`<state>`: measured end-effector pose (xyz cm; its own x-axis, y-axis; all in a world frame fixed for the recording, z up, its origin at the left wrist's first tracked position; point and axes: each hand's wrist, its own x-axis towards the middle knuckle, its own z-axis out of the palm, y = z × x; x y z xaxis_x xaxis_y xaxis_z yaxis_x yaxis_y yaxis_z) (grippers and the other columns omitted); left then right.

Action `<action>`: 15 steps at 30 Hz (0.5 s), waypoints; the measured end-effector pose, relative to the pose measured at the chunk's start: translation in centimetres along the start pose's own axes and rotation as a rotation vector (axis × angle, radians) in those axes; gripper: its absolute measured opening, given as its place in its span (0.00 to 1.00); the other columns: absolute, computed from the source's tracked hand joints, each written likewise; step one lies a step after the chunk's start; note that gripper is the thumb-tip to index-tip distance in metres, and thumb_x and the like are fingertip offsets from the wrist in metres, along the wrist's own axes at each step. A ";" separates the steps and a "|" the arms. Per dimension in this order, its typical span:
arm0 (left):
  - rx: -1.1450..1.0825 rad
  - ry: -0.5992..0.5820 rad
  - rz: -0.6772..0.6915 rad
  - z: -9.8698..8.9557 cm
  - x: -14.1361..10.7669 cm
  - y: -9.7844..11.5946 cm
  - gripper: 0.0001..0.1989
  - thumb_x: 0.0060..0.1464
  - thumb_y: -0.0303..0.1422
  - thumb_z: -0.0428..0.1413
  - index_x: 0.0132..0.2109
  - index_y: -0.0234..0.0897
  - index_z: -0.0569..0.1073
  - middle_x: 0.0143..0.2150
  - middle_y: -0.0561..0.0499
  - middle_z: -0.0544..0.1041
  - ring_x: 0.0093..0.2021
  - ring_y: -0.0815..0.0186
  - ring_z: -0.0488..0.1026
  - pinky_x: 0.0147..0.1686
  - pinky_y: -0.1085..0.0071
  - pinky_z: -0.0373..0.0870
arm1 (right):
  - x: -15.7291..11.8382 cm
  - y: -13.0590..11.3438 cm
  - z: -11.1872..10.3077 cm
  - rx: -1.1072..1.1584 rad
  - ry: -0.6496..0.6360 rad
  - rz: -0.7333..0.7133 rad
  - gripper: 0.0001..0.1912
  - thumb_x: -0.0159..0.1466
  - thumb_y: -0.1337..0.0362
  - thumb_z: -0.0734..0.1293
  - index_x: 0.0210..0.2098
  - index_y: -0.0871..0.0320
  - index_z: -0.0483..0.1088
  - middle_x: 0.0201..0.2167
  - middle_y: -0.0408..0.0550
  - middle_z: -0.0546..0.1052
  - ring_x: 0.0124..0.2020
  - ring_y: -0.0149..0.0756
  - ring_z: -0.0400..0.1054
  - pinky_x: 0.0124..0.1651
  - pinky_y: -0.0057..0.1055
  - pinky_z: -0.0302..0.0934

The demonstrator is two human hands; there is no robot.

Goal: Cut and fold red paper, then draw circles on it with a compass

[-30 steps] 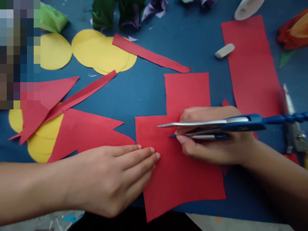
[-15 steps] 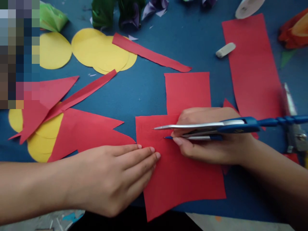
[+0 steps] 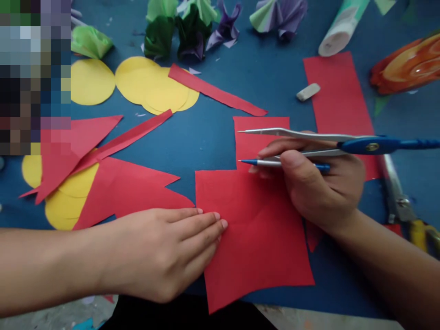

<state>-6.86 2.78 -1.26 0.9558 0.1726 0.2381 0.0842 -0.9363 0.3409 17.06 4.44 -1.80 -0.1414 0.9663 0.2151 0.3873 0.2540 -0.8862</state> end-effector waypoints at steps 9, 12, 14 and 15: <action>-0.041 0.087 -0.015 0.7 0.4 -0.2 0.21 0.66 0.33 0.41 0.47 0.24 0.74 0.50 0.40 0.76 0.49 0.56 0.74 0.48 0.65 0.72 | 0.0 -0.1 0.0 -0.002 -0.056 0.104 0.11 0.65 0.57 0.63 0.34 0.52 0.75 0.30 0.42 0.79 0.29 0.32 0.75 0.32 0.28 0.71; -0.188 0.176 0.040 -0.4 0.7 0.1 0.23 0.65 0.39 0.42 0.49 0.25 0.73 0.50 0.43 0.76 0.49 0.59 0.74 0.50 0.68 0.71 | -0.1 0.0 -0.2 -0.021 -0.035 0.073 0.11 0.65 0.57 0.62 0.34 0.52 0.75 0.26 0.41 0.78 0.27 0.32 0.75 0.30 0.26 0.70; -0.269 0.228 0.063 -1.2 -0.2 0.8 0.19 0.66 0.34 0.41 0.54 0.31 0.71 0.52 0.48 0.75 0.52 0.67 0.72 0.53 0.75 0.67 | 0.0 0.1 -0.3 -0.038 -0.016 0.051 0.10 0.65 0.58 0.62 0.33 0.52 0.74 0.25 0.41 0.78 0.26 0.32 0.75 0.29 0.25 0.70; -0.272 0.240 0.087 -1.4 -1.1 1.2 0.19 0.66 0.34 0.40 0.55 0.35 0.70 0.52 0.50 0.76 0.53 0.69 0.72 0.53 0.78 0.67 | 0.0 0.0 -0.3 -0.049 -0.005 0.040 0.09 0.65 0.59 0.62 0.33 0.52 0.74 0.25 0.41 0.78 0.26 0.32 0.75 0.29 0.25 0.70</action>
<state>-8.20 1.94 0.14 0.8601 0.1927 0.4723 -0.1032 -0.8410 0.5311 17.34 4.47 -1.71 -0.1292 0.9756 0.1776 0.4367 0.2167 -0.8731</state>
